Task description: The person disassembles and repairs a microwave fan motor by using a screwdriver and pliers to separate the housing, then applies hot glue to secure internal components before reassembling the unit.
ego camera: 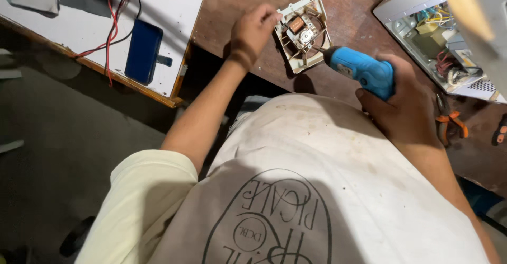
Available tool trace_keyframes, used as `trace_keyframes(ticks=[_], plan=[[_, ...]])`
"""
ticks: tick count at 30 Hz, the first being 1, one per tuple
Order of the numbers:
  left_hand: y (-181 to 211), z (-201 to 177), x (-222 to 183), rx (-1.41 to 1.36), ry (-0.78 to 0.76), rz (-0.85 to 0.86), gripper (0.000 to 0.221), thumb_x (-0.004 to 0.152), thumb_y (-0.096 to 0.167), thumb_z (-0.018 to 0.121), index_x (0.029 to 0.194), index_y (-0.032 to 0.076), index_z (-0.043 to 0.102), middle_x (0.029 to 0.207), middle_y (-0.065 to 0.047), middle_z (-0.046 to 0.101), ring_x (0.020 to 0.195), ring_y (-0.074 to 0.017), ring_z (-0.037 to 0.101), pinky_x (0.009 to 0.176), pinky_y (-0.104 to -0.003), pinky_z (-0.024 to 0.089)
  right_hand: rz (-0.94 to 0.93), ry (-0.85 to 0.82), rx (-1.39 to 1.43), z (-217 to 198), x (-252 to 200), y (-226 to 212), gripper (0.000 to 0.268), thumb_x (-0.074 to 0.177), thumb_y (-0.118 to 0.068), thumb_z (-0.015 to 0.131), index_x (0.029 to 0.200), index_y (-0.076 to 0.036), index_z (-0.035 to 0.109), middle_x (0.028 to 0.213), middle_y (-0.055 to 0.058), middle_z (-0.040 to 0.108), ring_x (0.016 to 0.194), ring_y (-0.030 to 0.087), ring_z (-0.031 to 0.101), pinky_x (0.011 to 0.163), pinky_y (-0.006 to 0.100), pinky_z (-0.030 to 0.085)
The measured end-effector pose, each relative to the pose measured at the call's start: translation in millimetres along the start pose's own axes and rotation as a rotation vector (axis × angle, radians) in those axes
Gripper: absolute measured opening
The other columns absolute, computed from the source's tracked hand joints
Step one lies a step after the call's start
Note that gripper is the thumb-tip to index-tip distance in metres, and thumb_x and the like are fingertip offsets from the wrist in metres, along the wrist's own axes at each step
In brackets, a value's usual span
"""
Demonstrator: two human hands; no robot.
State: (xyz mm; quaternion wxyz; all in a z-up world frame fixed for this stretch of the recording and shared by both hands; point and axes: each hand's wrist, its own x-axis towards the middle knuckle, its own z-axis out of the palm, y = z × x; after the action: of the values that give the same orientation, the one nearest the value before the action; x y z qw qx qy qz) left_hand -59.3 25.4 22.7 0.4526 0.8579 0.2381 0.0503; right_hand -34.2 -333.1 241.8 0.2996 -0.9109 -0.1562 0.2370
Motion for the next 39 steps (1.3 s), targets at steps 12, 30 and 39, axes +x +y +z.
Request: trace_keyframes(ticks=[12,30,39], plan=[[-13.0,70.5,-35.4,0.087,-0.145,-0.025,0.018,0.102,0.048,0.076,0.114,0.043,0.089,0.118,0.008,0.085,0.107,-0.0252,0.083,0.087,-0.048,0.06,-0.015,-0.139,-0.191,34.1,39.0,-59.2,0.072,0.103,-0.027,0.079,0.169,-0.009,0.056,0.153,0.027,0.073,0.126,0.057,0.07,0.095,0.064,0.051],[-45.2,108.4,-35.1,0.182,0.089,0.514,0.018,0.106,0.039,0.087,0.107,0.029,0.072,0.095,0.007,0.072,0.062,-0.0238,0.073,0.048,-0.044,0.06,0.393,-0.198,-0.282,38.6,48.2,-154.4,0.06,0.111,-0.027,0.071,0.166,-0.014,0.052,0.108,0.023,0.08,0.086,0.043,0.077,0.079,0.057,0.056],[-42.9,100.8,-33.8,0.078,-0.146,0.402,0.015,0.11,0.044,0.072,0.12,0.033,0.075,0.103,0.002,0.076,0.074,-0.0371,0.08,0.054,-0.057,0.06,0.395,-0.224,-0.528,50.8,69.2,-164.7,0.063,0.111,-0.033,0.076,0.166,-0.015,0.052,0.122,0.036,0.079,0.106,0.067,0.073,0.085,0.072,0.055]])
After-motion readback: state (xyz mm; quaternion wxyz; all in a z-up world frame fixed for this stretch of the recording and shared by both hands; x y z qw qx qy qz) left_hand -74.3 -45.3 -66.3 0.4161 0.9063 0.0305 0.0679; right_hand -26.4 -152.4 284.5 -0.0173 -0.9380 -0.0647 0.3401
